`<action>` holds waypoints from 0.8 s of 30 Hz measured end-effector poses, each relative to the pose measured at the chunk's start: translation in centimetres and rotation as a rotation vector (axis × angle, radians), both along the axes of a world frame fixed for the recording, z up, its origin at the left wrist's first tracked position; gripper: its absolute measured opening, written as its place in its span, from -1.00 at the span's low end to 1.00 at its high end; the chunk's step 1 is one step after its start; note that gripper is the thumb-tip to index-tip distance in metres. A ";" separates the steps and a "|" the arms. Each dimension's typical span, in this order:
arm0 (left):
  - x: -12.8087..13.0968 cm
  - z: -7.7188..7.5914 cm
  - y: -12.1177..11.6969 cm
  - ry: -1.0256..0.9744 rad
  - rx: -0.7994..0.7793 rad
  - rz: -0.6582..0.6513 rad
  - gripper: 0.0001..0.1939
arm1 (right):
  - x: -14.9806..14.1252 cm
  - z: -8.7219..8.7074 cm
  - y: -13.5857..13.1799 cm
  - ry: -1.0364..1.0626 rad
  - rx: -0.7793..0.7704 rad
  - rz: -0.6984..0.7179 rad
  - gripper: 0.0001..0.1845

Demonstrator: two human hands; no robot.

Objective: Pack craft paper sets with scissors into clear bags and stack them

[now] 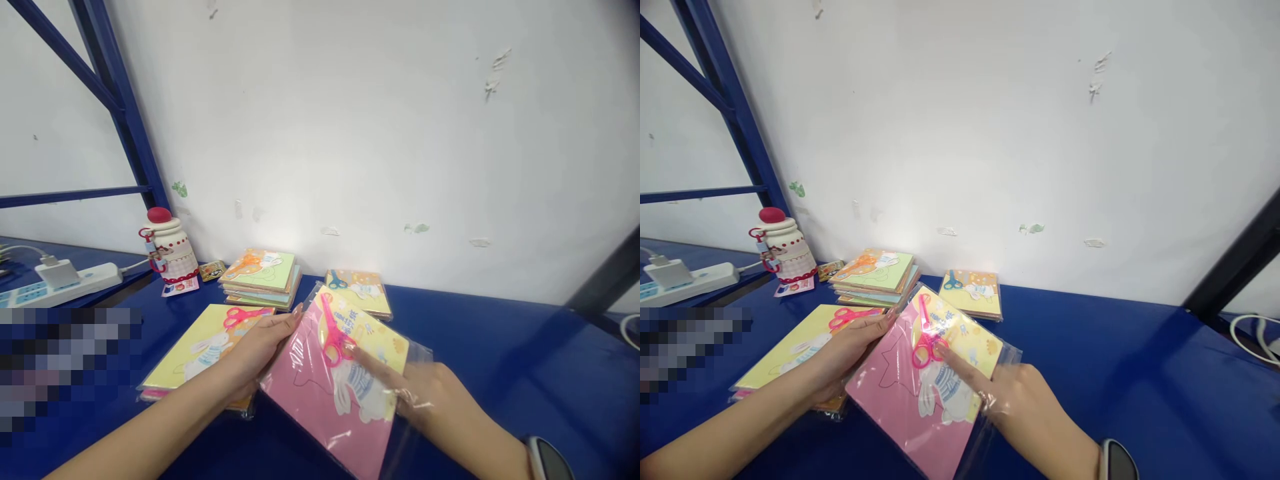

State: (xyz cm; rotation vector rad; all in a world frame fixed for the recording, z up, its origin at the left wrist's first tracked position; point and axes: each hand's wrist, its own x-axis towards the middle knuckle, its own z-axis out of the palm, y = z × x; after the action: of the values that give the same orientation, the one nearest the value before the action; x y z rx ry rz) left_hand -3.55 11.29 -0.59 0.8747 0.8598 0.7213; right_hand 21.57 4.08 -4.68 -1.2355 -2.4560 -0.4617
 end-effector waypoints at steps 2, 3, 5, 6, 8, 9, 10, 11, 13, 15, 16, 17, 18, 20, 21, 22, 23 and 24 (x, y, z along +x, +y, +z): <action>-0.1 0.0 0.3 0.002 0.097 -0.006 -0.68 | 0.1 0.1 0.0 -0.010 0.026 0.010 -0.35; -0.2 0.1 0.5 -0.006 0.136 -0.008 -0.69 | 0.2 0.2 0.0 -0.013 0.045 0.025 -0.37; -0.5 0.5 0.8 -0.004 0.181 -0.004 -0.69 | 0.5 0.6 -0.2 -0.025 0.077 0.047 -0.40; -0.7 0.8 1.0 0.008 0.189 0.004 -0.68 | 0.8 0.8 -0.3 -0.032 0.089 0.056 -0.42; -1.0 1.6 1.4 0.038 0.201 0.027 -0.65 | 1.3 1.2 -0.4 -0.042 0.104 0.060 -0.44; -1.2 1.9 1.6 0.057 0.215 0.045 -0.63 | 1.6 1.5 -0.4 -0.035 0.112 0.055 -0.44; -1.4 2.2 1.9 0.083 0.245 0.068 -0.61 | 2.0 1.7 -0.4 -0.016 0.113 0.051 -0.45; -1.7 2.4 2.2 0.135 0.308 0.102 -0.60 | 2.4 2.0 -0.3 0.020 0.098 0.050 -0.45; -2.3 2.6 3.0 0.310 0.483 0.192 -0.54 | 3.3 2.7 -0.1 0.133 -0.017 0.055 -0.47; -3.1 2.5 4.0 0.491 0.663 0.303 -0.47 | 4.3 3.6 0.3 0.295 -0.256 0.038 -0.47; -3.6 2.4 4.6 0.559 0.730 0.365 -0.44 | 4.8 4.0 0.5 0.391 -0.417 0.017 -0.47; -4.0 2.3 5.1 0.614 0.776 0.424 -0.43 | 5.3 4.3 0.6 0.493 -0.585 -0.017 -0.48; -4.4 2.2 5.7 0.663 0.808 0.478 -0.43 | 5.7 4.6 0.8 0.589 -0.740 -0.058 -0.49; -5.1 1.8 6.7 0.786 0.872 0.569 -0.42 | 6.6 5.0 1.1 0.742 -0.946 -0.141 -0.52; -5.3 1.6 7.2 0.843 0.899 0.594 -0.42 | 6.9 5.1 1.3 0.792 -0.984 -0.181 -0.52; -5.4 1.4 7.6 0.889 0.925 0.600 -0.41 | 7.1 5.1 1.4 0.826 -0.989 -0.220 -0.52; -5.3 1.2 8.0 0.922 0.954 0.592 -0.40 | 7.3 5.2 1.5 0.851 -0.975 -0.250 -0.54; -5.2 1.1 8.1 0.942 0.988 0.574 -0.37 | 7.5 5.3 1.6 0.869 -0.953 -0.268 -0.57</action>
State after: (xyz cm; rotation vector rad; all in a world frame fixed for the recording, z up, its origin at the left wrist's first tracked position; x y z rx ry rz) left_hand -8.76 19.43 0.48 1.9724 1.6701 1.3055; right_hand 29.07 5.71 0.59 -1.6036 -1.6998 1.0991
